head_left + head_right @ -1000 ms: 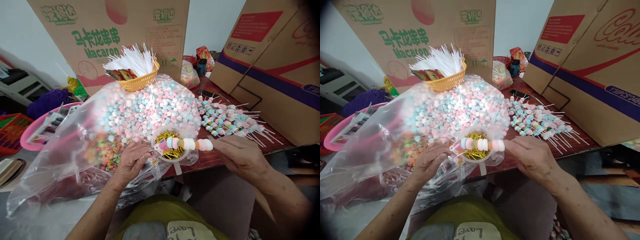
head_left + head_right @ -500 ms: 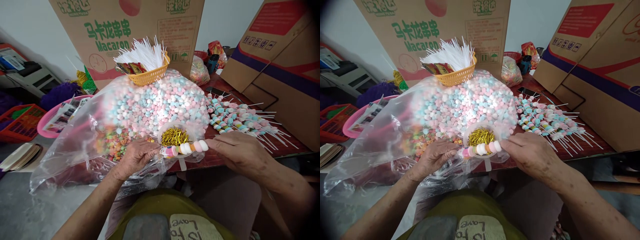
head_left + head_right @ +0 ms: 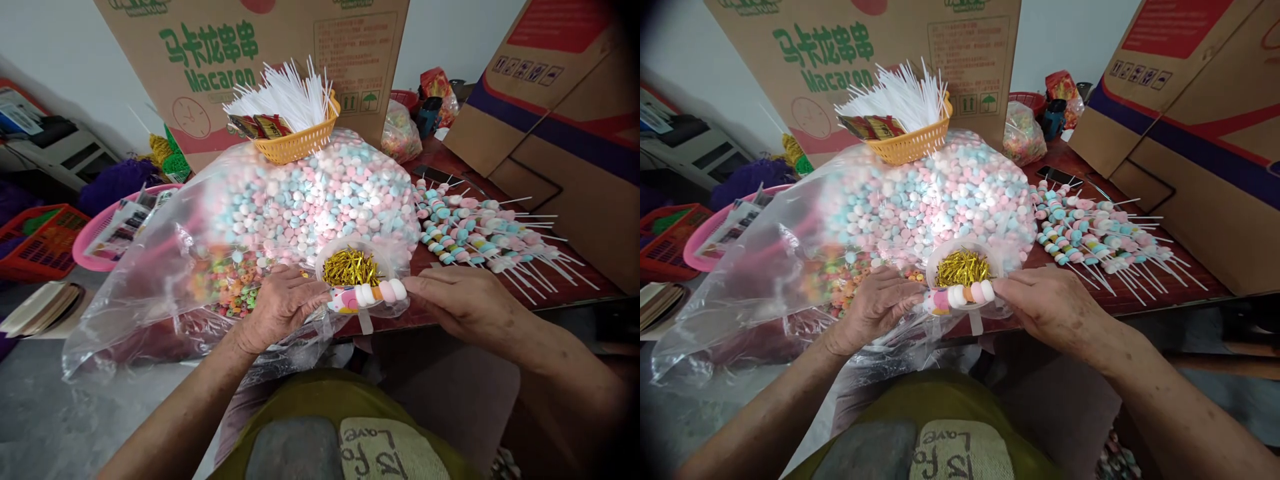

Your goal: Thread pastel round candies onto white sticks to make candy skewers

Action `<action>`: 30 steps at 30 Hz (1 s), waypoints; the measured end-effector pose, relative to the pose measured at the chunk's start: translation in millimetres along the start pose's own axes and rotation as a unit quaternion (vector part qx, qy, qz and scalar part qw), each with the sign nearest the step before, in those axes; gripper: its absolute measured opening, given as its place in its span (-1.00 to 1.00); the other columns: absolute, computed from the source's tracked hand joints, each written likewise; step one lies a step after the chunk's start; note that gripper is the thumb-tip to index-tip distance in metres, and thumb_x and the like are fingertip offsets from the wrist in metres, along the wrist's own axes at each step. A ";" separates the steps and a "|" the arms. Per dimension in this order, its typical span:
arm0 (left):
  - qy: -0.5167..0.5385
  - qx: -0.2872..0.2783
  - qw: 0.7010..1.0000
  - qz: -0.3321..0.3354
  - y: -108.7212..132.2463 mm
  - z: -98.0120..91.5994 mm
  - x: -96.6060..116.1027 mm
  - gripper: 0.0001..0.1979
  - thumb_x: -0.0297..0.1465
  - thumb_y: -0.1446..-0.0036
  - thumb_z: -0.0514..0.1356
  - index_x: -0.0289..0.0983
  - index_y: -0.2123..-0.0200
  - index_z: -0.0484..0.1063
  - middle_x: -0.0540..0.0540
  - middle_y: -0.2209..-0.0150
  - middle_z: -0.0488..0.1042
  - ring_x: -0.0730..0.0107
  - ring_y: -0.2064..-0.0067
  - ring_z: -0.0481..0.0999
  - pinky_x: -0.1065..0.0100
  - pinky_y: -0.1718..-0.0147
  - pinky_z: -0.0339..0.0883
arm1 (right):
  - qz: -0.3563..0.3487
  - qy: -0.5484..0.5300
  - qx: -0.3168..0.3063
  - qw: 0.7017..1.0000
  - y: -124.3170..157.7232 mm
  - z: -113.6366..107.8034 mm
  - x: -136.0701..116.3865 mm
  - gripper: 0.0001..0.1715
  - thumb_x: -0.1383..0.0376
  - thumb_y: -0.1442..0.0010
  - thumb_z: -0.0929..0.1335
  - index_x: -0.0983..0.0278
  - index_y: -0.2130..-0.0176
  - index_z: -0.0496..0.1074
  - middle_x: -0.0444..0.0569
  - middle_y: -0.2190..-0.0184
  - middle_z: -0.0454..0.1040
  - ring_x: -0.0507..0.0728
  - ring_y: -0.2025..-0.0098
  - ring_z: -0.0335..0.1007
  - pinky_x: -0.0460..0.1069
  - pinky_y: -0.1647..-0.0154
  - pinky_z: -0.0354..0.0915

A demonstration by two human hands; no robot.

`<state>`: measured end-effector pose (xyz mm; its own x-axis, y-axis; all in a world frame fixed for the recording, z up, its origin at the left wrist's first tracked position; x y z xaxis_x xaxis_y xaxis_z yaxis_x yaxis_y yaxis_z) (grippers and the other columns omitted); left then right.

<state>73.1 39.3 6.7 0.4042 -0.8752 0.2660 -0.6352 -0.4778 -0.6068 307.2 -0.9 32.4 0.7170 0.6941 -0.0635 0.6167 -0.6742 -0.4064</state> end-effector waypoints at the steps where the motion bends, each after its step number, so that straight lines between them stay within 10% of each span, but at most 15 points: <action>1: 0.012 -0.016 1.000 -0.007 -0.7 1.8 0.1 -0.68 -0.18 -0.26 0.06 -0.27 0.16 0.47 -0.06 0.47 0.57 0.41 0.46 0.45 0.35 0.39 0.18 | -0.012 -0.001 -0.002 1.000 -1.2 0.0 -1.1 -0.73 0.45 -0.21 0.18 0.27 0.36 0.41 -0.07 0.49 0.42 0.02 0.46 0.31 -0.09 0.45 0.14; 7: 0.192 -0.271 0.922 -0.199 -1.7 28.1 1.8 -0.59 -0.08 -0.02 0.27 -0.28 0.19 0.48 0.04 0.48 0.48 0.45 0.44 0.42 0.46 0.42 0.19 | -0.041 -0.016 -0.022 0.999 -5.8 1.3 -7.6 -0.76 0.46 -0.21 0.18 0.28 0.34 0.39 -0.08 0.49 0.41 0.02 0.49 0.26 -0.07 0.49 0.02; 14: 0.265 -0.381 0.837 -0.290 -5.0 50.3 9.9 -0.66 -0.18 0.10 0.36 -0.28 0.35 0.40 0.08 0.44 0.42 0.43 0.36 0.38 0.47 0.39 0.18 | -0.076 0.028 -0.107 0.991 -13.5 9.8 -10.3 -0.83 0.42 -0.14 0.24 0.25 0.35 0.40 -0.12 0.55 0.35 0.04 0.53 0.15 -0.03 0.49 -0.15; 23: 0.055 -0.416 0.858 -0.297 -13.4 50.2 12.3 -0.58 -0.10 0.13 0.35 -0.25 0.29 0.41 0.03 0.45 0.44 0.32 0.38 0.42 0.41 0.44 0.12 | -0.126 0.075 -0.098 0.984 -15.5 11.6 -18.4 -0.87 0.45 -0.15 0.27 0.27 0.32 0.37 -0.11 0.50 0.39 0.06 0.46 0.18 0.00 0.44 -0.17; 30: 0.205 -0.341 0.857 -0.329 -16.1 69.8 15.7 -0.39 -0.11 0.23 0.41 -0.24 0.11 0.38 -0.03 0.27 0.50 0.21 0.20 0.47 0.35 0.31 0.26 | -0.086 0.010 -0.192 0.978 -30.3 39.0 -23.2 -0.86 0.43 -0.04 0.35 0.26 0.31 0.40 -0.13 0.46 0.45 0.04 0.45 0.27 -0.03 0.49 -0.18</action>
<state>135.6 38.6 -31.6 0.6450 -0.2864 0.7085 -0.6525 -0.6889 0.3156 259.2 13.3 10.7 0.5963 0.8027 -0.0048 0.8021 -0.5960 -0.0371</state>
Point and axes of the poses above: each hand's wrist, its own y-axis away from the middle knuckle, its own z-axis out of the palm, x = y × z, the point moved 5 cm from there along -y, towards the middle knuckle
